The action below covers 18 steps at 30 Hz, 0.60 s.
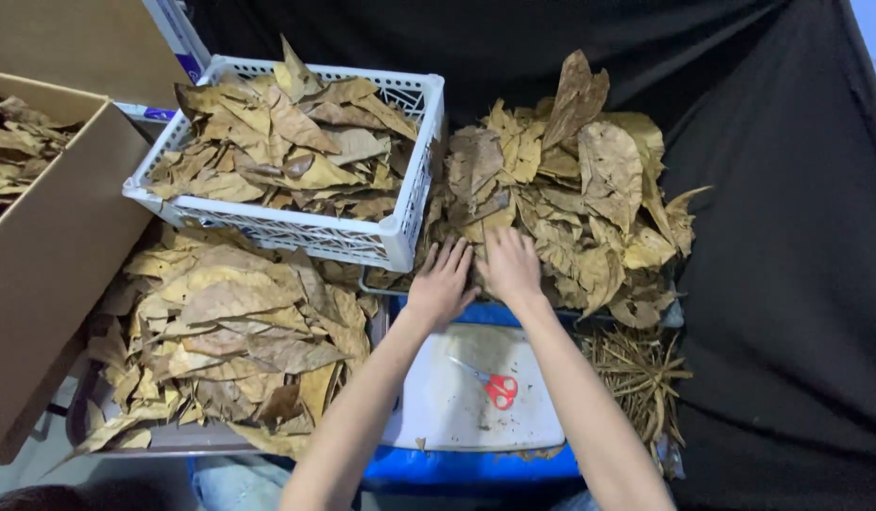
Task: Cutting the central stems out of dried leaves using scissors on a cutting board
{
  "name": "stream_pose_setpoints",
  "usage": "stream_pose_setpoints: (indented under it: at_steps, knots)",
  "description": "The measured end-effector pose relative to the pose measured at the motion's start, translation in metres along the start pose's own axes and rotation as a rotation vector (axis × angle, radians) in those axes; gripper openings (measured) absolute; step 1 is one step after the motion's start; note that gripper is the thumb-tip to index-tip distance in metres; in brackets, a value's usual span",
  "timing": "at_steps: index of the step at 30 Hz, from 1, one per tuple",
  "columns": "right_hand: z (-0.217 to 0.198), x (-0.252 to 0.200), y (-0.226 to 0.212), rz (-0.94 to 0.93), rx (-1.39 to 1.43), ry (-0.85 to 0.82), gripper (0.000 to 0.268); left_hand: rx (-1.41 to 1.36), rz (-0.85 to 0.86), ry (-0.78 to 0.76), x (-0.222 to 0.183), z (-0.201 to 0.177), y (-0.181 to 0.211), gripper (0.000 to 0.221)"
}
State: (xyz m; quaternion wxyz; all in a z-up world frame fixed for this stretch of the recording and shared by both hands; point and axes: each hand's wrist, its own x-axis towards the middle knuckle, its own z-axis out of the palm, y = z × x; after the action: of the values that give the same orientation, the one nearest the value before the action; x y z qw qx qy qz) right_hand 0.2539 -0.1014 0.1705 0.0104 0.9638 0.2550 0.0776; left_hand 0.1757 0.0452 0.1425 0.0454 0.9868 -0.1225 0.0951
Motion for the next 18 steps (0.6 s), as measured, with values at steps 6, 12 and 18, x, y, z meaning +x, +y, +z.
stream_pose_setpoints:
  at_steps: [6, 12, 18]
  knots:
    - [0.039, 0.018, 0.022, -0.059, -0.028, -0.029, 0.057, -0.044, -0.063, -0.172, 0.008, 0.003, -0.009, 0.074]
    - [0.020, 0.036, 0.056, -0.173, -0.160, 0.203, 0.032, -0.076, -0.049, -0.073, 0.014, 0.013, -0.013, 0.072]
    - [-0.086, 0.028, 0.084, -0.030, 0.094, 0.369, 0.019, 0.115, 0.012, 0.123, 0.020, 0.043, -0.007, 0.079]
